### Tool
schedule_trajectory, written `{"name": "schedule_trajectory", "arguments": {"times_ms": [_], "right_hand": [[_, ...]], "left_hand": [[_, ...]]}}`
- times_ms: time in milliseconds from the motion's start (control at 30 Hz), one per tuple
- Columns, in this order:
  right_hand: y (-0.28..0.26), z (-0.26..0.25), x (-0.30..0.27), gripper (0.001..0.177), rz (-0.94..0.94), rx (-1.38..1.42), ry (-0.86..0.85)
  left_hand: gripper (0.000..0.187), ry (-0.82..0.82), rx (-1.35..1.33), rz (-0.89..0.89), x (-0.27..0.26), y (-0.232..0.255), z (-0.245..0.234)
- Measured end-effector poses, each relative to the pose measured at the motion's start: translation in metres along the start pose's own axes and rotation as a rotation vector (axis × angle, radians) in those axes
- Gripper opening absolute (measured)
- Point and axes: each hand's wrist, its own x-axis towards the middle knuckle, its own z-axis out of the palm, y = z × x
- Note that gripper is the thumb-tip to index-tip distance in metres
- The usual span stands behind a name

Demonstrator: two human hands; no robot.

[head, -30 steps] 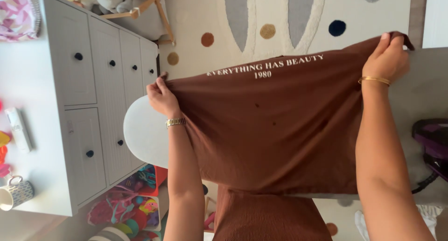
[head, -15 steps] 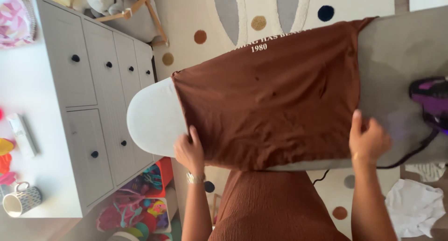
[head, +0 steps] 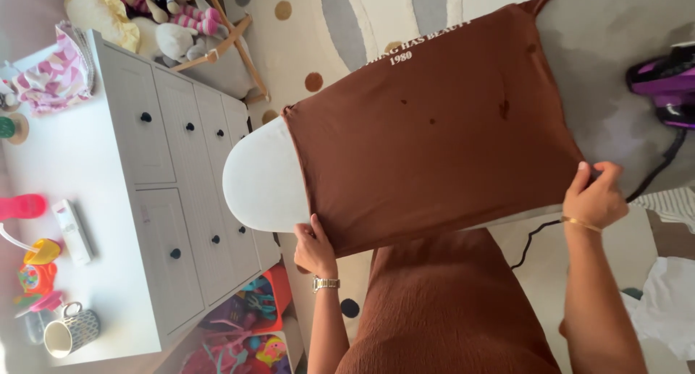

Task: Ironing a brown t-shirt and a grey t-shirt on an ironing board in a bedroom.

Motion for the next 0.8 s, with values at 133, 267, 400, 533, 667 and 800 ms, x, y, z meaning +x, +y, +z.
{"name": "schedule_trajectory", "arguments": {"times_ms": [133, 267, 400, 533, 667, 800], "right_hand": [[-0.009, -0.019, -0.001, 0.023, -0.094, 0.139, 0.127], [-0.003, -0.020, 0.005, 0.018, -0.170, 0.226, 0.130], [-0.002, -0.029, 0.017, 0.018, -0.230, 0.304, 0.071], [0.027, -0.044, 0.044, 0.034, 0.025, 0.576, 0.075], [0.051, -0.067, 0.106, 0.065, 0.184, 0.862, 0.191], [0.082, -0.037, 0.142, 0.048, 0.016, 0.959, 0.189]], "left_hand": [[0.034, 0.175, 0.109, 0.128, 0.010, 0.047, -0.028], [0.029, 0.003, -0.109, 0.650, -0.003, 0.168, 0.008], [0.053, -0.231, -0.125, 1.227, -0.066, 0.332, 0.028], [0.074, -0.334, -0.157, 1.300, -0.132, 0.369, 0.070], [0.082, -0.508, -0.157, 1.310, -0.171, 0.375, 0.072], [0.082, -0.460, -0.065, 1.391, -0.187, 0.375, 0.077]]}}
